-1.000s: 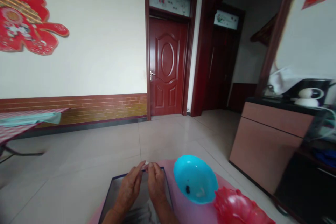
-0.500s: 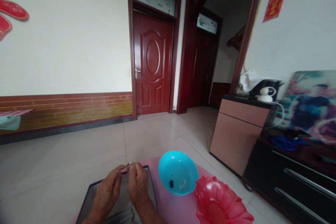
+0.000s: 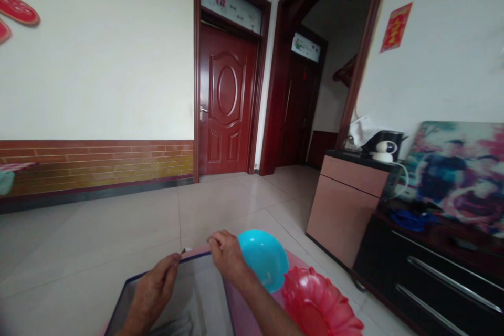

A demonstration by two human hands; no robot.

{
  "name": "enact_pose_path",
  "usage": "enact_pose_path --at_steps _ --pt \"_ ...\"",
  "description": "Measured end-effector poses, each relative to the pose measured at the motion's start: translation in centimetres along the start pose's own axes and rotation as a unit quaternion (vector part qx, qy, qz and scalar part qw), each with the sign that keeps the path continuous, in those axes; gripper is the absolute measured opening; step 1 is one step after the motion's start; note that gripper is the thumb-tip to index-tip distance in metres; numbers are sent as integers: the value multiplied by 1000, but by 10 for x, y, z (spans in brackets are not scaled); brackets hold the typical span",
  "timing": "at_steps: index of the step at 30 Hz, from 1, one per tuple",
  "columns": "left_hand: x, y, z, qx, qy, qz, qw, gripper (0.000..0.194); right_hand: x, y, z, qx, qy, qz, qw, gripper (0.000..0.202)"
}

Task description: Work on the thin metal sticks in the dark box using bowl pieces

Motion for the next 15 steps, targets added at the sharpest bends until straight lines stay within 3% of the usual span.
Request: enact_pose_path --at_steps 2,6,8,15 --pt "4 2 -5 9 10 14 1000 24 -34 6 16 61 93 -43 993 27" --pt "10 5 -11 25 21 34 999 24 -92 28 57 93 140 -92 981 26" --pt "11 5 -12 32 27 39 998 23 -111 39 67 104 149 -106 978 28" --pt "8 2 -11 58 48 61 995 23 -128 60 53 133 119 -111 978 31"
Point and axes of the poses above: each hand's wrist, its own y-axis away from the middle knuckle, its own z-axis out of the back of the hand, x = y × z, the point moved 10 cm from there along -y, towards the middle knuckle, and after that the axes turned 7 degrees about -y, right-handed, at the moved point
